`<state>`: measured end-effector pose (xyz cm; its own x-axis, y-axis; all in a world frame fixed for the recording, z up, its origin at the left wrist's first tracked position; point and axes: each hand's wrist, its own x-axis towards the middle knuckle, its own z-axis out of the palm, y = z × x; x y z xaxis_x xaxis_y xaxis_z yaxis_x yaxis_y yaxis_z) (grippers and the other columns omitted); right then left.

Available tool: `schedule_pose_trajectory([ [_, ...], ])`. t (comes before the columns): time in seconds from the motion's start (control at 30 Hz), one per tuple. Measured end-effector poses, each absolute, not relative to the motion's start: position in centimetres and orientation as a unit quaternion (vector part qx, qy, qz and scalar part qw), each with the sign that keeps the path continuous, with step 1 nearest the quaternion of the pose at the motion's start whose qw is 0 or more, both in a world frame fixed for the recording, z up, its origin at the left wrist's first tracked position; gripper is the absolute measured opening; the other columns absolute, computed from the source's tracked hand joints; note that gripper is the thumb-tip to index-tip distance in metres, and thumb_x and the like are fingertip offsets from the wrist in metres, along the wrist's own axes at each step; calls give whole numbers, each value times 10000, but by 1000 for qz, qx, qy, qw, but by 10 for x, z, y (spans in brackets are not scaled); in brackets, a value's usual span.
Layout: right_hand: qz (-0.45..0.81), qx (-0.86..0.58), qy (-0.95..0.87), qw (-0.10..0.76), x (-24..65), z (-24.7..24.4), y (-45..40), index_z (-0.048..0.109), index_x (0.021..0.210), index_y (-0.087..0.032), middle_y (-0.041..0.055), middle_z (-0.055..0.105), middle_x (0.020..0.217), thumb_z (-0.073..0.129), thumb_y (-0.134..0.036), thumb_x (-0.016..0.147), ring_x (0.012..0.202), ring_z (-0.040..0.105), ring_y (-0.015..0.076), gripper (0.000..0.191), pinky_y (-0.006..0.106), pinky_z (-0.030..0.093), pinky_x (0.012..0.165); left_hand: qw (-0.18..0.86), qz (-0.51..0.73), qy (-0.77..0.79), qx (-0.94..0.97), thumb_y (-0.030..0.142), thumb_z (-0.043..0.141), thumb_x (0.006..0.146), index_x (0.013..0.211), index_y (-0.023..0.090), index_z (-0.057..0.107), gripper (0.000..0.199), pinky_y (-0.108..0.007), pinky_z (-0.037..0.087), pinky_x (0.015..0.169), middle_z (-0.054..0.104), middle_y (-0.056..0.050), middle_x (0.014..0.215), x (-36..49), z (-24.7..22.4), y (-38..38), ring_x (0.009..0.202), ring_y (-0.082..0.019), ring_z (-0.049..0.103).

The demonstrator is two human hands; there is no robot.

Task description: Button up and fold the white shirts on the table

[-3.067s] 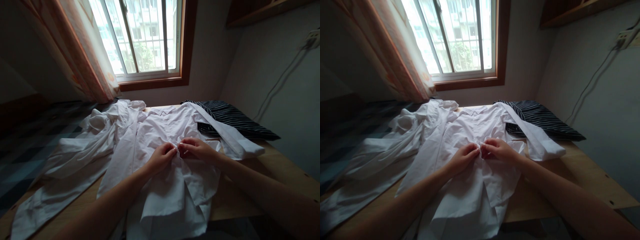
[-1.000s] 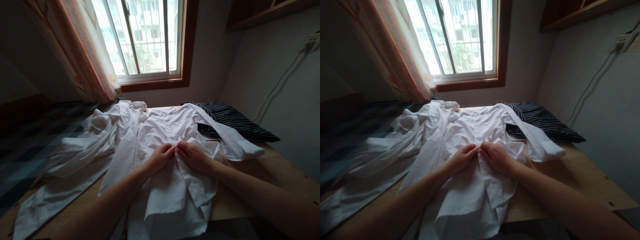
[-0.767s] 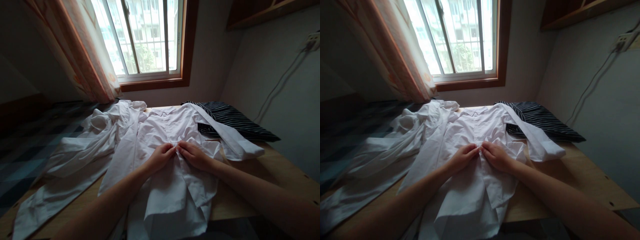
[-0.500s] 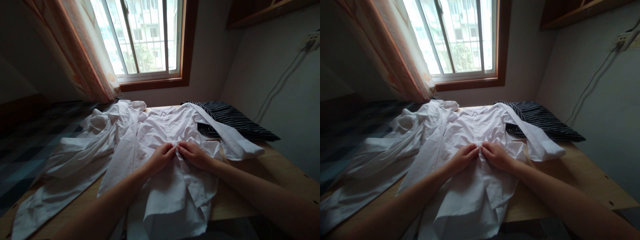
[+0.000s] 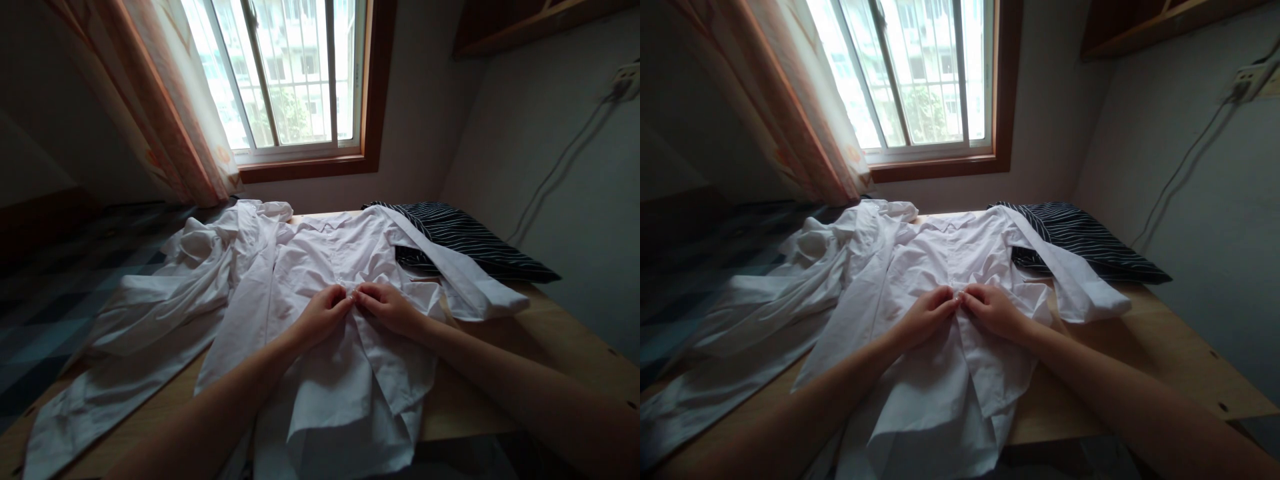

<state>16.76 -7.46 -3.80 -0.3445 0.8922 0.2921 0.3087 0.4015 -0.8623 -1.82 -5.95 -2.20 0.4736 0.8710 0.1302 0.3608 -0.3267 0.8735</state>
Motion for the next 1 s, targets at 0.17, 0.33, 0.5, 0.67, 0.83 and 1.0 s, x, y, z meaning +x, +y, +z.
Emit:
schedule_pose_trajectory([
  [0.17, 339, -414, -743, 402, 167, -38, -75, 536, 718, -204, -12, 567, 680, 480, -397, 962, 679, 507, 146, 316, 267, 380, 652, 424, 316, 400, 748, 362, 523, 838, 667, 199, 483, 240, -248, 357, 606, 476, 39, 647, -18, -22, -58, 646, -125, 428],
  [0.33, 350, -419, -731, 408, 167, -40, -74, 541, 722, -204, -15, 563, 678, 485, -413, 963, 669, 501, 144, 324, 269, 378, 650, 427, 313, 399, 749, 372, 537, 836, 683, 196, 497, 237, -249, 361, 606, 488, 35, 662, -19, -23, -58, 652, -126, 431],
  [0.5, 336, -441, -719, 418, 167, -42, -71, 549, 748, -201, -10, 577, 711, 512, -403, 944, 689, 513, 149, 284, 276, 382, 665, 417, 319, 394, 754, 385, 572, 831, 723, 190, 529, 227, -250, 385, 619, 525, 25, 695, -19, -24, -58, 675, -133, 463],
  [0.67, 345, -433, -727, 406, 168, -39, -72, 539, 731, -201, -16, 560, 686, 503, -392, 950, 681, 505, 146, 293, 269, 381, 655, 379, 306, 404, 775, 378, 565, 859, 748, 190, 548, 219, -254, 397, 642, 557, 10, 728, -20, -23, -61, 697, -141, 491],
  [0.83, 353, -434, -724, 404, 166, -37, -75, 588, 741, -195, 3, 623, 720, 524, -411, 943, 708, 557, 159, 302, 271, 413, 676, 266, 295, 414, 819, 275, 552, 868, 746, 202, 559, 142, -261, 425, 677, 568, 0, 772, -22, -21, -62, 734, -154, 530],
  [1.0, 339, -447, -727, 397, 169, -36, -75, 647, 765, -188, 16, 670, 731, 542, -385, 939, 702, 588, 162, 283, 271, 425, 668, 230, 288, 420, 829, 209, 575, 850, 778, 195, 605, 79, -263, 444, 690, 596, -7, 802, -27, -20, -55, 730, -151, 552],
])
